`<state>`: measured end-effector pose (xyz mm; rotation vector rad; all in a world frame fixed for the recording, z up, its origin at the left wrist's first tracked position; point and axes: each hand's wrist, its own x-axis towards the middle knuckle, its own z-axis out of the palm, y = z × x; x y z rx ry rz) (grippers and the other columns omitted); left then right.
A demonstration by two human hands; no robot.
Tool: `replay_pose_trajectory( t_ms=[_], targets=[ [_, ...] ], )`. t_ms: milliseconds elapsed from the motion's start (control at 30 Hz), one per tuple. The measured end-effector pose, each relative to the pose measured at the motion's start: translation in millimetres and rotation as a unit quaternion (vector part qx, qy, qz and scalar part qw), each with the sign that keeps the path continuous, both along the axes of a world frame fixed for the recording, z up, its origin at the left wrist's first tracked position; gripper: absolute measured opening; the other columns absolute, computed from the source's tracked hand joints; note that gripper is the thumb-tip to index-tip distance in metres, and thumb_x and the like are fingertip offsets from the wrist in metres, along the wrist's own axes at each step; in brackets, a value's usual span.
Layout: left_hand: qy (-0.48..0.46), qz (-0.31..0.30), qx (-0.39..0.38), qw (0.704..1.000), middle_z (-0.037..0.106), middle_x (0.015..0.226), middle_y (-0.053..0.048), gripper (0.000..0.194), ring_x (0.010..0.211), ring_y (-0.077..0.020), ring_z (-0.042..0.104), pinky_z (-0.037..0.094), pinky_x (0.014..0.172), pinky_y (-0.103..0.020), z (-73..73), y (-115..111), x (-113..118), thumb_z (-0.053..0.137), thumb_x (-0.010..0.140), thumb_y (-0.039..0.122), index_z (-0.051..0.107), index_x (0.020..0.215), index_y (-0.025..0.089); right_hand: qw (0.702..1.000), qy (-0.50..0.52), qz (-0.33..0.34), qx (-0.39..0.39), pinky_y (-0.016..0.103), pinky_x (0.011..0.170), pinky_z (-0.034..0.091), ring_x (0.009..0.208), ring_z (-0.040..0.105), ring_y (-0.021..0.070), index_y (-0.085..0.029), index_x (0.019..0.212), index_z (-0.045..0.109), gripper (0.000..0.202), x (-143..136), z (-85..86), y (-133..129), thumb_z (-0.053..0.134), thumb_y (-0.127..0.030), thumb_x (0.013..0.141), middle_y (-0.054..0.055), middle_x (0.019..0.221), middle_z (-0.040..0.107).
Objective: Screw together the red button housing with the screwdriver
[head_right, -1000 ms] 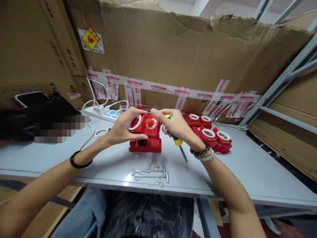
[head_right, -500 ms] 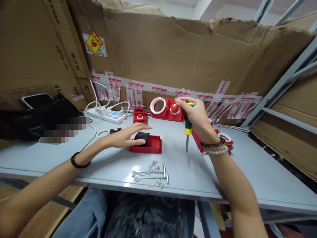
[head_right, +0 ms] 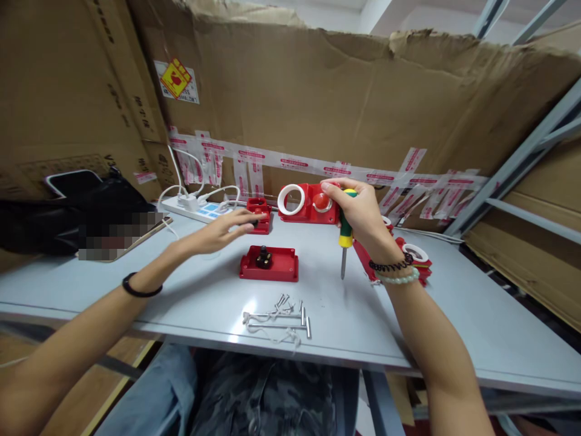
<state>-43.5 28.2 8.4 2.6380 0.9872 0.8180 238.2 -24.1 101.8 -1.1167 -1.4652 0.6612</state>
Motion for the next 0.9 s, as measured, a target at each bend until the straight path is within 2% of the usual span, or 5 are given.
replay_pose_trajectory(
  t_ms=[133,233,500,667,900],
  targets=[
    [0.162,0.16,-0.045,0.973,0.062,0.094,-0.011,0.045,0.092,-0.0246,0.055,0.042,0.087,-0.035,-7.9,32.3,-43.9,0.035,0.091,0.047,0.064,0.109,0.016,1.0,-0.006,0.005,-0.003,0.021,0.033,0.032,0.036,0.04,0.0065,-0.016,0.087,0.07,0.027,-1.3,-1.3,-0.9,0.07,-0.037,0.07,-0.006,0.047,0.05],
    [0.206,0.187,-0.084,0.957,0.061,0.071,-0.009,0.039,0.068,-0.0221,0.056,0.043,0.07,-0.031,-20.7,48.3,-62.9,0.043,0.086,0.046,0.066,0.078,0.016,1.0,-0.021,0.007,-0.005,0.021,0.035,0.033,0.038,0.043,0.0069,-0.016,0.087,0.07,0.028,-1.0,-2.1,0.2,0.071,-0.039,0.07,-0.005,0.05,0.053],
    [0.195,0.228,-0.09,0.95,0.062,0.064,-0.008,0.042,0.062,-0.0206,0.056,0.038,0.065,-0.029,-22.7,55.3,-69.0,0.037,0.09,0.043,0.063,0.068,0.018,1.0,-0.014,0.01,0.005,0.021,0.045,0.042,0.053,0.054,0.0093,-0.017,0.085,0.071,0.026,0.8,-3.5,4.6,0.074,-0.037,0.067,0.0,0.066,0.063],
    [0.158,0.208,-0.046,0.964,0.067,0.072,-0.009,0.033,0.077,-0.0241,0.06,0.04,0.073,-0.031,-10.7,39.2,-64.9,0.047,0.084,0.043,0.071,0.08,0.02,1.0,-0.015,0.018,0.004,0.02,0.046,0.042,0.053,0.054,0.0084,-0.017,0.085,0.071,0.026,0.7,-4.4,4.7,0.073,-0.035,0.067,0.0,0.066,0.063],
    [0.221,0.11,-0.124,0.961,0.071,0.075,-0.007,0.02,0.068,-0.0216,0.062,0.043,0.065,-0.028,-10.8,14.4,-38.0,0.062,0.067,0.032,0.075,0.077,0.02,0.999,-0.013,0.035,-0.006,0.02,0.039,0.038,0.044,0.047,0.0071,-0.016,0.087,0.07,0.027,-2.3,-3.9,-0.7,0.072,-0.036,0.069,-0.002,0.057,0.059]
  ],
)
